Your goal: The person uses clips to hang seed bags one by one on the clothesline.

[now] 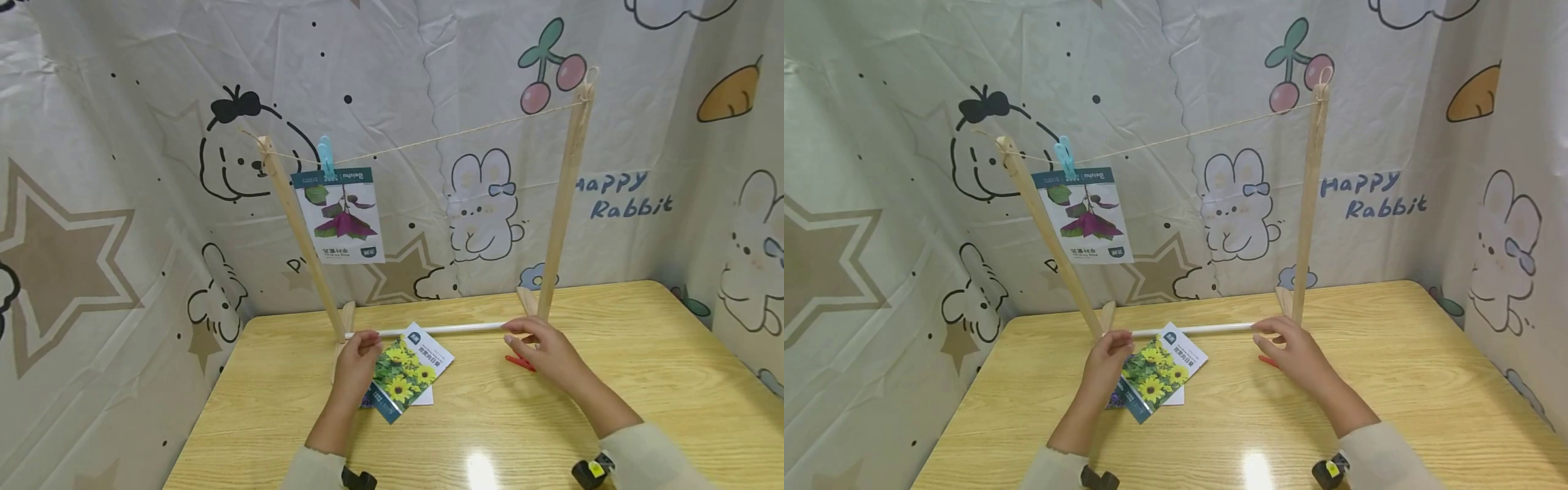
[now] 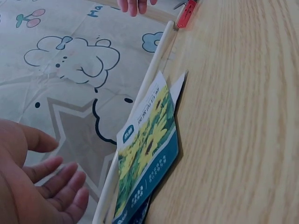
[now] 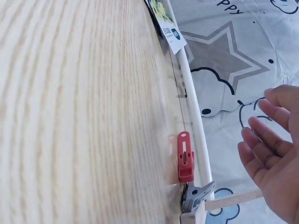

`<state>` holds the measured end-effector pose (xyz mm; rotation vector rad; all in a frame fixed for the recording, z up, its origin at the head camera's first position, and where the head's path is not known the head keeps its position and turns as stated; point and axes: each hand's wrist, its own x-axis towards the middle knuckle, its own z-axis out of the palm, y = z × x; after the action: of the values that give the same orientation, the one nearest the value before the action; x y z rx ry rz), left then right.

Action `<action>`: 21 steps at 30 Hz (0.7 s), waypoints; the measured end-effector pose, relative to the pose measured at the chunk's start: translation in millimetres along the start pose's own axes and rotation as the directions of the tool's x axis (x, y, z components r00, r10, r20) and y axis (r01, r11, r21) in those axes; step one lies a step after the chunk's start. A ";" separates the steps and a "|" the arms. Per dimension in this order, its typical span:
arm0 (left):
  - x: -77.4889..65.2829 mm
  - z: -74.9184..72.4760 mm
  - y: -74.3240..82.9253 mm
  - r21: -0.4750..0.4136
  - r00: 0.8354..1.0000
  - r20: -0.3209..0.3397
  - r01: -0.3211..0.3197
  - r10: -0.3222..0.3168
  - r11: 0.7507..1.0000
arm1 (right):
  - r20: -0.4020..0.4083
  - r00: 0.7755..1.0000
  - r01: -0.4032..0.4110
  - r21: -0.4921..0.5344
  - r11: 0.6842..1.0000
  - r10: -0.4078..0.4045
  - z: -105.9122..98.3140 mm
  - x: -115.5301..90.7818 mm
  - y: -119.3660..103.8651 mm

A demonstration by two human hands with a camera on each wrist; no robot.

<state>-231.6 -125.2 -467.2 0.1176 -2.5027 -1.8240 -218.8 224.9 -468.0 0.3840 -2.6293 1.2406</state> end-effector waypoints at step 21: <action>5.1 1.2 -22.8 0.126 0.999 0.023 0.024 -0.027 0.992 | 0.054 0.993 -0.099 -0.027 0.995 0.101 10.7 -9.8 20.1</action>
<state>-236.0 -131.5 -489.3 0.1327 -2.6448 -1.6855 -216.8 230.3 -492.1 0.2892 -2.7383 1.2431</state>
